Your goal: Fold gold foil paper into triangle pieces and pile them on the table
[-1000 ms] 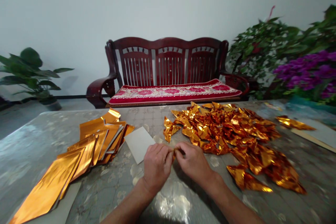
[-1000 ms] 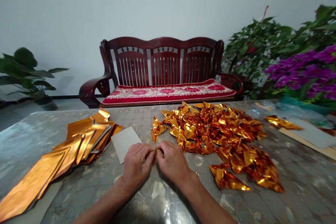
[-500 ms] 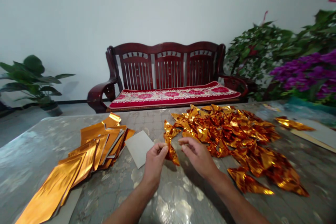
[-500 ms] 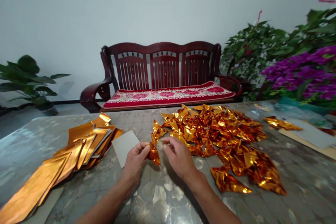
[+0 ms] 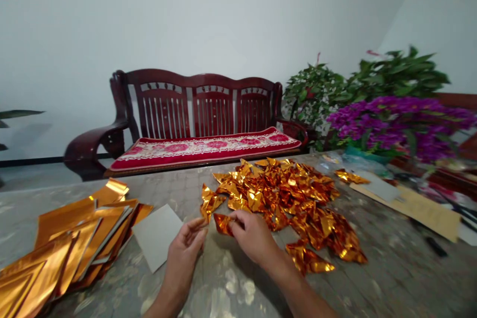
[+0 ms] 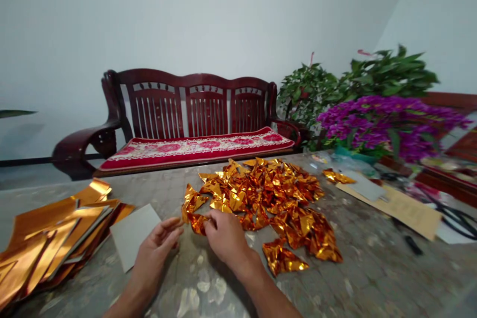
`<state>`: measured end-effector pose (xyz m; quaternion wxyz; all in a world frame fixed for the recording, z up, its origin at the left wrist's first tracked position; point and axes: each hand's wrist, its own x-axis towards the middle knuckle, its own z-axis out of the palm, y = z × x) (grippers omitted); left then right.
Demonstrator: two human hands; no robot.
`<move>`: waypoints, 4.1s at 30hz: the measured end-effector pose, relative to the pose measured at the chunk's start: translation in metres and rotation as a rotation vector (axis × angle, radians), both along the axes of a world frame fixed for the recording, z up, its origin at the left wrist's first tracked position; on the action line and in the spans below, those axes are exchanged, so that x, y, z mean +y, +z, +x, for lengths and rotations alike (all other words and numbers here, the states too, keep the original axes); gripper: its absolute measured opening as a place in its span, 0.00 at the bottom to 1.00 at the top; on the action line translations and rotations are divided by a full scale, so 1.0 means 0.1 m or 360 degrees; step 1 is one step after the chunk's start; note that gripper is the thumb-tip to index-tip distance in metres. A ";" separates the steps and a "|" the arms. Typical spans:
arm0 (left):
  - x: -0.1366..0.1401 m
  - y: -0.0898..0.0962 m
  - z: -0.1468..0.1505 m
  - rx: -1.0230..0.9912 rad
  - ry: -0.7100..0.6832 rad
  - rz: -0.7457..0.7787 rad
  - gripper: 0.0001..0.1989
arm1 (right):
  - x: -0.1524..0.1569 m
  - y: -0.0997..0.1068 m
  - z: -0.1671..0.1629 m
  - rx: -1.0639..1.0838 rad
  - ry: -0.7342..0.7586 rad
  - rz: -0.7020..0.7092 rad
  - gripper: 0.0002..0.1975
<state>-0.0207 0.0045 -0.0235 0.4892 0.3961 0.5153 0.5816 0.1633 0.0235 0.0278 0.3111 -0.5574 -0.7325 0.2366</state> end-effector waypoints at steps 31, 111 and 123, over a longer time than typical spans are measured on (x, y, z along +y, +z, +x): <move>0.01 -0.25 -0.10 0.0701 0.0031 0.0367 0.14 | 0.85 0.28 1.46 -0.1322 -0.0167 0.0605 0.14; -0.15 0.19 -0.04 0.0823 -0.0050 0.0351 0.09 | -0.02 -0.02 -0.17 0.0319 0.0355 -0.0070 0.16; 0.02 0.19 -0.09 -0.0853 0.0072 -0.0338 0.19 | -0.05 -0.14 -0.21 0.0225 0.0494 0.0226 0.15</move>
